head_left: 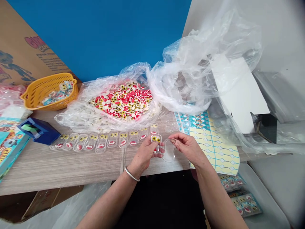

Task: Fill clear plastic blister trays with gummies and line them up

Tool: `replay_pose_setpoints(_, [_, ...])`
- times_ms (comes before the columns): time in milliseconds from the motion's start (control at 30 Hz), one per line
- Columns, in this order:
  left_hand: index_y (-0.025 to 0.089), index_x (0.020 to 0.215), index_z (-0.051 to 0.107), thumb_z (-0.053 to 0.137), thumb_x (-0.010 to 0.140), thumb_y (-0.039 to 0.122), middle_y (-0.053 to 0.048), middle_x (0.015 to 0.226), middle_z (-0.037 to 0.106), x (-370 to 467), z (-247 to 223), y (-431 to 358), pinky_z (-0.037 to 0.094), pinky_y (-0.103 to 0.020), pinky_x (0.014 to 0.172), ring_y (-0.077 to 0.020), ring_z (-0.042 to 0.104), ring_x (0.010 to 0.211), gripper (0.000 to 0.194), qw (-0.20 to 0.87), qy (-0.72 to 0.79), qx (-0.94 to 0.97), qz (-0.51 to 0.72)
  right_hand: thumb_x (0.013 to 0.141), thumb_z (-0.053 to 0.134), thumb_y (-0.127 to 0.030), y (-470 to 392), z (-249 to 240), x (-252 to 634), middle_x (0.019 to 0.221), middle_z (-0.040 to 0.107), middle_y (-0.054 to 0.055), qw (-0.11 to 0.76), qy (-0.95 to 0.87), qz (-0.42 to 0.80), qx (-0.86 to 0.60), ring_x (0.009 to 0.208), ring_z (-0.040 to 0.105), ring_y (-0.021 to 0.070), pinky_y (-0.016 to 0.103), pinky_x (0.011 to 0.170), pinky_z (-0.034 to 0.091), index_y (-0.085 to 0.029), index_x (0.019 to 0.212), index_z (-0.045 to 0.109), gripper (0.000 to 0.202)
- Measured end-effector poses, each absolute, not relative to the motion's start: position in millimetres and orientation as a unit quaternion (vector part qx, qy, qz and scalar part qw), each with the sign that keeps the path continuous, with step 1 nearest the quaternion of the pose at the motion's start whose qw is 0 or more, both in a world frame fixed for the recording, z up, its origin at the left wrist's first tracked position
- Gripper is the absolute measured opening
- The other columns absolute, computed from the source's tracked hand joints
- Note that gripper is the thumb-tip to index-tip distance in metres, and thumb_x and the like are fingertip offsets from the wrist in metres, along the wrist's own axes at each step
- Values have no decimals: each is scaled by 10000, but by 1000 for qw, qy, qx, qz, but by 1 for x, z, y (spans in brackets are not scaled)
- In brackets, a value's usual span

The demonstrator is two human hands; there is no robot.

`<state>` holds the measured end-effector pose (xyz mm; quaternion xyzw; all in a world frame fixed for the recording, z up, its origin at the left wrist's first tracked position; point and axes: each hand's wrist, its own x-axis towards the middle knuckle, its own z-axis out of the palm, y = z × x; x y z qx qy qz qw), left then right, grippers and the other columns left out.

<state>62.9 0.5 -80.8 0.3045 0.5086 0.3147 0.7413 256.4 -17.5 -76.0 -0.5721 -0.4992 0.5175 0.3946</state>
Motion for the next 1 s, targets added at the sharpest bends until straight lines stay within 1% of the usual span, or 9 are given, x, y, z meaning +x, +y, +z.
replay_pose_setpoints(133, [190,950,568,668,823,358,-14,854,658,67,-82,0,533,-243,540,-117,637,614,233,735,517,301,319,837,691,-426,-20,-78,254,663,590,-22,394,-493,524,-573,545,430,107,257,519,341,-202,935,736,249])
replay_pose_setpoints(267, [185,959,586,680,785,345,-42,904,680,66,-81,0,546,-260,545,-145,662,644,255,749,506,284,320,850,664,-403,-18,-78,247,684,615,-17,393,-503,520,-568,552,457,115,264,531,362,-208,949,739,231])
replay_pose_setpoints(433, [172,1017,641,576,832,517,-98,957,697,64,-76,0,542,-269,519,-207,684,754,397,787,457,260,324,873,610,-307,-9,-77,235,820,693,19,403,-557,449,-571,702,589,165,304,651,458,-223,935,743,168])
replay_pose_setpoints(500, [174,1033,655,578,827,540,-104,975,695,63,-74,-1,542,-268,521,-216,681,782,427,792,451,264,316,882,593,-262,-6,-79,230,874,703,29,398,-586,403,-579,766,619,181,321,705,479,-233,928,741,158])
replay_pose_setpoints(567, [180,1038,669,640,791,480,-99,987,695,61,-73,-3,551,-273,538,-209,671,786,390,791,446,285,307,889,589,-244,-5,-82,226,895,699,34,392,-603,373,-586,782,630,188,334,725,491,-242,931,737,155])
replay_pose_setpoints(700, [186,1004,680,760,678,310,-65,940,698,56,-75,-6,569,-283,600,-168,646,728,358,775,448,323,306,893,593,-264,-7,-88,217,900,680,40,401,-591,375,-590,740,629,188,336,692,505,-243,942,725,142])
replay_pose_setpoints(800, [177,997,681,812,646,282,-60,927,708,52,-76,-8,574,-294,652,-182,675,757,389,778,442,317,314,889,592,-271,-11,-89,209,903,669,48,412,-578,372,-599,741,629,190,331,686,508,-232,950,718,145])
replay_pose_setpoints(900, [174,1030,687,816,697,359,-86,972,725,46,-77,-8,584,-318,662,-223,708,807,402,796,433,280,317,893,584,-267,-13,-86,202,926,675,58,410,-575,374,-601,778,639,200,332,698,507,-225,958,712,150])
replay_pose_setpoints(1000, [180,1072,683,707,806,507,-106,999,731,41,-79,-7,590,-331,643,-241,724,816,422,821,417,225,319,891,588,-287,-13,-82,199,910,689,58,413,-567,391,-596,779,640,202,335,702,504,-222,931,707,141])
